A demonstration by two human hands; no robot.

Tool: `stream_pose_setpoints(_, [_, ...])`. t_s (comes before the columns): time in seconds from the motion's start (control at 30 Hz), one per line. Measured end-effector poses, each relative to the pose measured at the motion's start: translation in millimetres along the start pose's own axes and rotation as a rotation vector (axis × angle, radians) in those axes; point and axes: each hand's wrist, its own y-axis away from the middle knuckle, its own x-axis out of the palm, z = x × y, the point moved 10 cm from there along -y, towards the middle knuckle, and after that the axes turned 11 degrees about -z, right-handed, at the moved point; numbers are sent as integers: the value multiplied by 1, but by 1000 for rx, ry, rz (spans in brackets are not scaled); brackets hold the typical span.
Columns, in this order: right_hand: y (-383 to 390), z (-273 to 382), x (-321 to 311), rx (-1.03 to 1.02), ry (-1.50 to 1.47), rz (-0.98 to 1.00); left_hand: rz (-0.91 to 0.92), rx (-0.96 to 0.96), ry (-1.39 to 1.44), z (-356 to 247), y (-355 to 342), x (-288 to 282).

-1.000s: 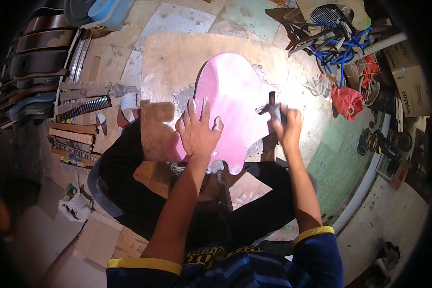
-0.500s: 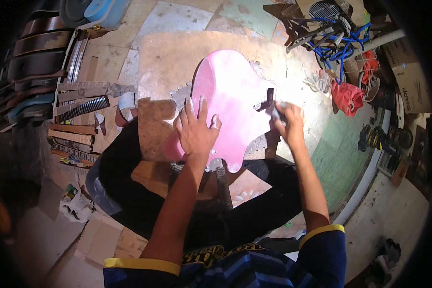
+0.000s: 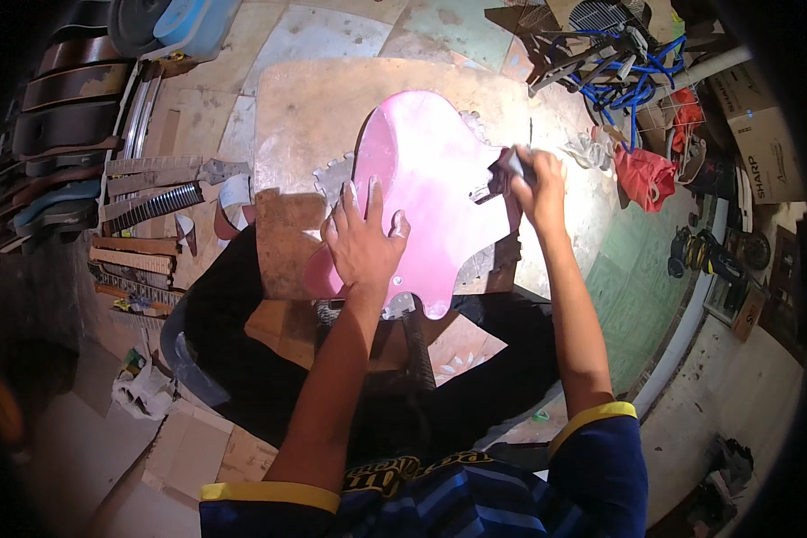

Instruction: The person sands the surface of a pink guitar body using a sanding block, moving the tool across the front face and along the edges.

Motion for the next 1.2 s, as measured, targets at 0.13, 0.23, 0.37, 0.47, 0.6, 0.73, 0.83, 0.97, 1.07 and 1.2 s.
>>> stream_pose_setpoints(0.13, [30, 0, 5, -23, 1, 31, -1, -4, -27, 4, -2, -1])
stream_pose_setpoints(0.23, [81, 22, -15, -34, -31, 53, -4, -2, -64, 5, 0, 0])
stream_pose_setpoints(0.37, [33, 0, -3, 3, -38, -5, -5, 3, -20, 1, 1, -1])
stream_pose_setpoints(0.47, [-5, -7, 1, 102, -13, -96, 1, -8, -10, 0, 1, 0])
stream_pose_setpoints(0.6, [71, 8, 0, 86, -50, -35, -5, -9, -58, 6, 0, 0])
stream_pose_setpoints(0.73, [104, 35, -9, 60, 17, 33, -17, -8, -33, 4, 2, 0])
stream_pose_setpoints(0.83, [57, 4, -16, 248, 42, -162, -18, -8, -15, 2, 1, -1])
stream_pose_setpoints(0.97, [119, 60, 22, 234, 97, -56, -7, -14, -10, 2, 0, -1])
stream_pose_setpoints(1.07, [127, 107, 28, 77, -41, 112, 5, -17, -7, 5, 3, -4])
stream_pose_setpoints(1.2, [90, 26, 7, 288, 57, -100, 4, -24, 22, -2, -3, -3])
